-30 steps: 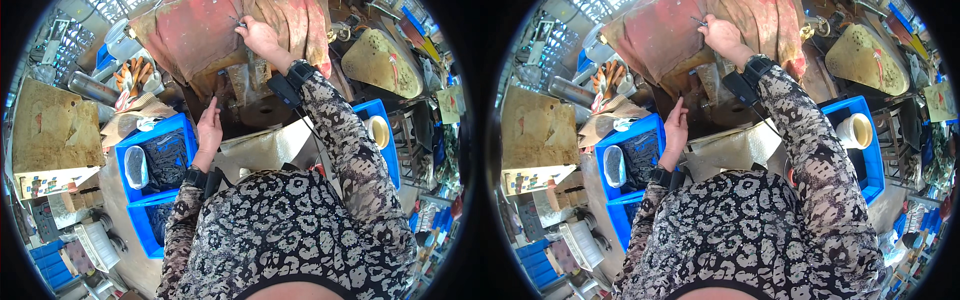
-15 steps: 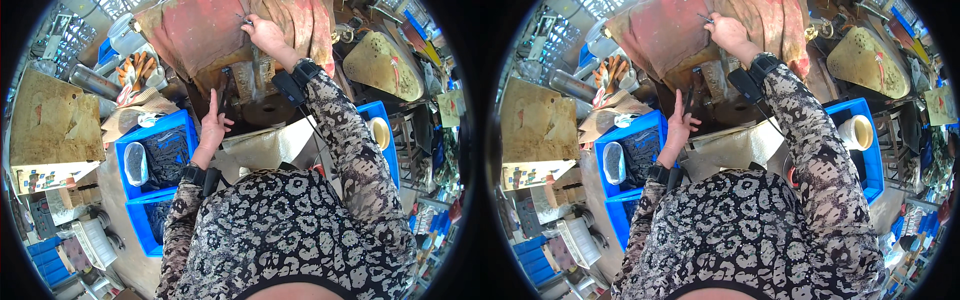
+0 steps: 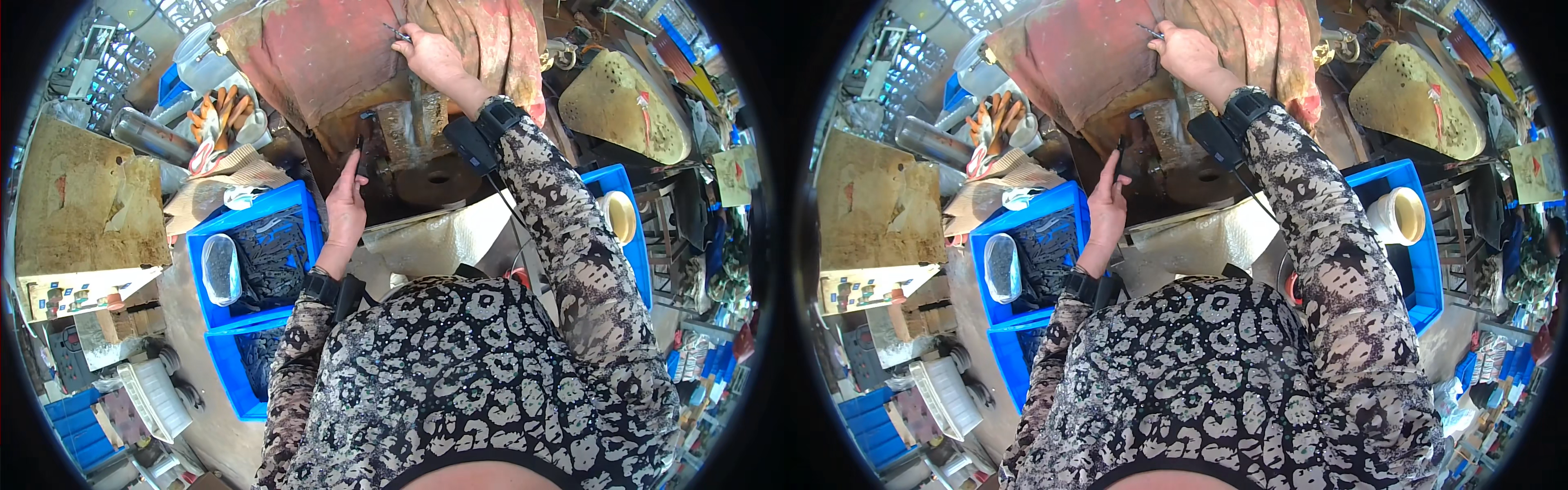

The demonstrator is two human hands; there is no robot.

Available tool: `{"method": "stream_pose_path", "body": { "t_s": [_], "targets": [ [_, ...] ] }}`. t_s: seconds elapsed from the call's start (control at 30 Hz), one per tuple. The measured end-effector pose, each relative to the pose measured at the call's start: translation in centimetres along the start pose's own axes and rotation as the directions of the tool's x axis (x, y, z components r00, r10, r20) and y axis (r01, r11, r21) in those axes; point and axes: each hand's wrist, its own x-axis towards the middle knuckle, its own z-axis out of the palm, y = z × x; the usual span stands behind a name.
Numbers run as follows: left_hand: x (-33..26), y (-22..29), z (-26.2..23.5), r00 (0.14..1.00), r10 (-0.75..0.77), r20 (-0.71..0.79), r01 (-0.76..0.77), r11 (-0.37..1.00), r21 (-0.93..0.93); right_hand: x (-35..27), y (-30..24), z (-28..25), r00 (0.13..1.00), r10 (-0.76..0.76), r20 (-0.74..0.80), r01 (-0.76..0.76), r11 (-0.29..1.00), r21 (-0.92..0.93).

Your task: The person picks up metal pieces from a blue bin, places them into a machine to be pressed, and then removes them to place into a different blue bin.

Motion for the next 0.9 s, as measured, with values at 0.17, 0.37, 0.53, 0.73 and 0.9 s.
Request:
{"method": "stream_pose_path", "body": {
  "t_s": [0.17,0.37,0.53,0.73,0.9],
  "targets": [
    [-0.05,-0.47,-0.24,0.987,0.154,0.055,-0.158,0.984,0.088,-0.01,0.03,0.12,1.0,-0.008,-0.012,0.007,1.0,-0.012],
    [-0.14,-0.75,-0.11,0.991,0.121,0.063,-0.125,0.989,0.08,0.09,0.11,0.23,1.0,-0.02,-0.021,0.019,1.0,-0.014],
    [-0.13,-0.83,-0.02,0.99,0.125,0.07,-0.132,0.986,0.105,0.13,0.02,0.1,1.0,-0.006,0.002,0.006,1.0,-0.029],
    [-0.17,-0.77,0.04,0.99,0.124,0.072,-0.132,0.985,0.113,0.09,0.04,0.01,1.0,-0.011,0.001,0.011,0.999,-0.031],
    [-0.17,-0.62,0.05,0.992,0.105,0.069,-0.111,0.989,0.1,0.16,0.14,0.11,1.0,-0.015,0.004,0.015,0.999,-0.035]
  ]
}}
